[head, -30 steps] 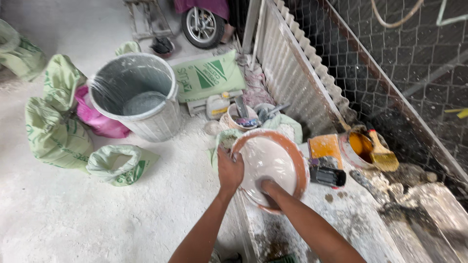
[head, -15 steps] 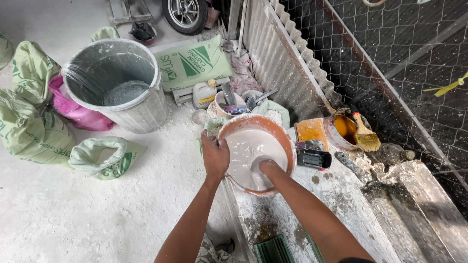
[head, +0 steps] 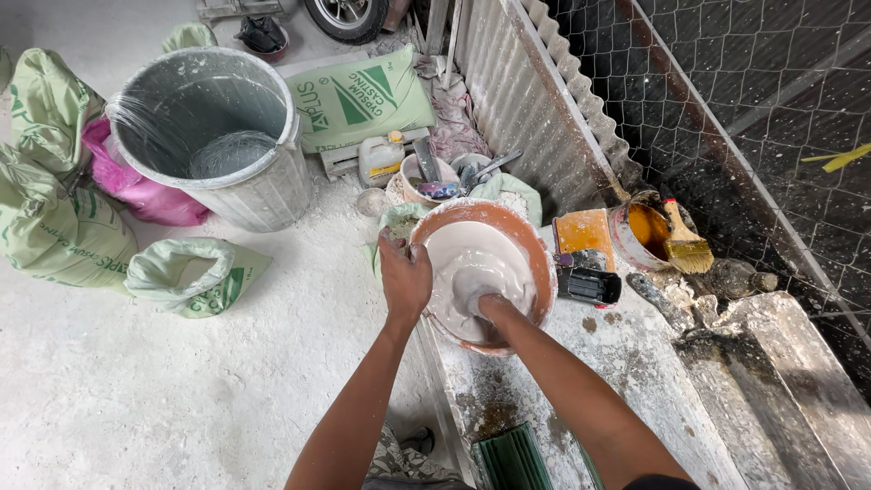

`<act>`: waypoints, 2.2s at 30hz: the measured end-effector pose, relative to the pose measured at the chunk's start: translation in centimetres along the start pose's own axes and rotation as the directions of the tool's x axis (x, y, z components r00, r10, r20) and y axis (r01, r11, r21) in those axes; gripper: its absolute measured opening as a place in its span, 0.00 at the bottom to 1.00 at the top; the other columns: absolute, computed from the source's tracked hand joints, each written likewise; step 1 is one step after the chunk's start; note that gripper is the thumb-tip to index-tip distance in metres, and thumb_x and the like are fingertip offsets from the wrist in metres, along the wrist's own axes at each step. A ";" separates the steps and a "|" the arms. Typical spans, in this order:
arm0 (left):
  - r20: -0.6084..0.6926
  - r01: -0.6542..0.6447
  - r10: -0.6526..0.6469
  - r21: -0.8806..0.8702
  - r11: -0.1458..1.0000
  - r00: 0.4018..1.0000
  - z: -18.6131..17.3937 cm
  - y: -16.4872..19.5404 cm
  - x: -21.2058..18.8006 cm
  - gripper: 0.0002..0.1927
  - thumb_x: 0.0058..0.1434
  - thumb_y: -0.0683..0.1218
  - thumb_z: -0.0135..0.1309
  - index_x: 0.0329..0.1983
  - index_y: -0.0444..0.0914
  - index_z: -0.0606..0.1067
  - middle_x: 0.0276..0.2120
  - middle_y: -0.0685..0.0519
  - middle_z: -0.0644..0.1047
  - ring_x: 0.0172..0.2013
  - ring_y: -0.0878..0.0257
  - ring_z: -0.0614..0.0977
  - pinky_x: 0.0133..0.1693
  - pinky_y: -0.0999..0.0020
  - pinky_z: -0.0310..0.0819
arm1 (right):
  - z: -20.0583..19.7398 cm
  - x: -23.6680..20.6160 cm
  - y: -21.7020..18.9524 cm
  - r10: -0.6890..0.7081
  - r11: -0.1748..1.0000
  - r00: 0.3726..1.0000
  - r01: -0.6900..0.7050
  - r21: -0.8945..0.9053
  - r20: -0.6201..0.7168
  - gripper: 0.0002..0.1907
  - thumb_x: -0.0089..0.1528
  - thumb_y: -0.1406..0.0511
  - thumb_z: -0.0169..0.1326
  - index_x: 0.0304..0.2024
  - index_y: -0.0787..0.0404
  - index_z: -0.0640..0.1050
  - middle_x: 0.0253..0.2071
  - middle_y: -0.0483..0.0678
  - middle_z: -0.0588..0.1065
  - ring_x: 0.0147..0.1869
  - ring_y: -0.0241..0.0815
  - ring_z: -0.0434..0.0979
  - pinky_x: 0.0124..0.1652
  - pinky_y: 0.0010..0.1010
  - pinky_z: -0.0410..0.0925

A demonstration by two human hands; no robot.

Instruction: The person scoops gypsum casting powder from a bag into a large bowl, adds water, and mixes the plaster by hand until smooth. They then carry the bowl to a rack of green mold strips and spread the plaster over the mold surfaces, wiping and smoothing it along the strips.

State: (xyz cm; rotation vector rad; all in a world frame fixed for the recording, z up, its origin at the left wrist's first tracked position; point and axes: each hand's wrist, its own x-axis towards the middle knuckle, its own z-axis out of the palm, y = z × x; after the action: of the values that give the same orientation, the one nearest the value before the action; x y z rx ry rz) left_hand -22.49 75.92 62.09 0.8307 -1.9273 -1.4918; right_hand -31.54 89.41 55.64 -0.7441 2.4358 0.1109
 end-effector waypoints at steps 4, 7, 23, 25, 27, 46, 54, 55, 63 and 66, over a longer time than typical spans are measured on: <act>0.001 -0.002 0.002 0.006 1.000 1.000 0.0 -0.1 0.0 0.34 0.63 0.44 0.51 0.69 0.26 0.56 0.54 0.32 0.73 0.54 0.42 0.77 0.56 0.53 0.69 | 2.3 3.0 0.5 -0.052 0.998 0.989 0.049 -0.028 -0.140 0.17 0.62 0.67 0.47 0.46 0.68 0.82 0.48 0.66 0.79 0.54 0.59 0.81 0.55 0.47 0.72; -0.003 0.008 -0.008 -0.005 1.000 1.000 -0.1 0.1 -0.1 0.34 0.64 0.44 0.50 0.70 0.26 0.56 0.53 0.32 0.74 0.53 0.42 0.78 0.55 0.52 0.70 | 5.3 6.5 2.3 -0.021 0.998 0.989 0.029 0.057 -0.144 0.17 0.63 0.66 0.46 0.45 0.69 0.82 0.49 0.66 0.78 0.54 0.60 0.81 0.55 0.46 0.72; 0.004 0.018 -0.018 -0.020 1.000 1.000 -0.1 0.3 0.2 0.36 0.61 0.43 0.52 0.70 0.26 0.56 0.53 0.32 0.74 0.54 0.42 0.78 0.56 0.53 0.70 | 6.1 7.1 2.9 -0.064 0.961 0.993 0.087 0.263 -0.095 0.16 0.58 0.69 0.47 0.47 0.68 0.76 0.44 0.64 0.77 0.50 0.59 0.79 0.47 0.45 0.72; 0.008 0.057 -0.057 -0.018 0.998 0.998 -0.1 0.3 0.2 0.36 0.61 0.43 0.53 0.70 0.26 0.56 0.54 0.33 0.74 0.55 0.42 0.77 0.56 0.53 0.70 | 4.7 6.2 2.0 -0.080 0.961 0.992 0.104 0.255 -0.102 0.17 0.57 0.69 0.46 0.47 0.69 0.75 0.43 0.65 0.76 0.50 0.60 0.79 0.46 0.45 0.73; 0.014 0.064 -0.064 -0.009 0.998 0.998 -0.2 0.4 0.2 0.36 0.61 0.43 0.53 0.70 0.26 0.56 0.55 0.33 0.73 0.55 0.42 0.77 0.56 0.53 0.69 | 3.8 5.1 1.2 -0.091 0.964 0.994 0.101 0.247 -0.052 0.15 0.57 0.71 0.44 0.44 0.71 0.77 0.41 0.65 0.77 0.47 0.57 0.80 0.44 0.45 0.74; 0.030 0.007 -0.006 -0.035 0.999 1.000 -0.1 0.3 0.2 0.34 0.62 0.42 0.51 0.69 0.26 0.56 0.56 0.31 0.72 0.55 0.41 0.77 0.57 0.53 0.68 | 1.8 0.4 0.9 -0.276 0.944 0.961 0.271 0.191 0.002 0.14 0.56 0.67 0.52 0.41 0.70 0.79 0.36 0.62 0.78 0.43 0.57 0.80 0.46 0.42 0.73; 0.027 0.051 -0.050 -0.041 0.998 0.998 -0.2 0.5 0.3 0.34 0.62 0.43 0.51 0.69 0.26 0.56 0.55 0.31 0.73 0.55 0.41 0.77 0.56 0.52 0.69 | 0.6 -3.1 2.2 -0.273 0.933 0.906 0.332 -0.143 0.323 0.21 0.66 0.60 0.50 0.59 0.62 0.72 0.45 0.56 0.78 0.48 0.47 0.78 0.55 0.39 0.71; 0.029 0.066 -0.065 -0.035 0.997 0.997 -0.2 0.6 0.3 0.34 0.63 0.43 0.51 0.69 0.27 0.57 0.55 0.32 0.73 0.54 0.41 0.77 0.56 0.52 0.70 | 0.2 -3.5 2.5 -0.267 0.924 0.903 0.339 -0.178 0.335 0.22 0.67 0.59 0.51 0.61 0.61 0.71 0.46 0.55 0.78 0.49 0.46 0.78 0.57 0.38 0.70; 0.026 0.044 -0.043 -0.053 0.998 0.999 -0.4 1.3 0.3 0.33 0.63 0.42 0.50 0.69 0.25 0.57 0.55 0.31 0.72 0.53 0.42 0.77 0.57 0.53 0.68 | -3.9 -4.8 3.2 -0.067 0.922 0.981 0.131 -0.364 0.183 0.13 0.60 0.64 0.55 0.44 0.61 0.83 0.46 0.54 0.81 0.46 0.46 0.82 0.49 0.42 0.75; 0.029 0.067 -0.066 -0.048 0.997 0.997 -0.5 1.4 0.3 0.33 0.63 0.42 0.49 0.69 0.25 0.57 0.54 0.32 0.73 0.53 0.42 0.77 0.56 0.53 0.68 | -4.6 -4.3 2.8 -0.027 0.939 0.988 0.077 -0.334 0.152 0.13 0.59 0.65 0.52 0.39 0.62 0.85 0.41 0.56 0.84 0.43 0.47 0.85 0.46 0.41 0.77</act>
State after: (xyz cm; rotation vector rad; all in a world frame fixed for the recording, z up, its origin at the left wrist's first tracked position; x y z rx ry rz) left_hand -22.49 75.68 63.53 0.8648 -1.8919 -1.5906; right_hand -32.47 92.73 61.62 -0.9144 2.2803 0.5578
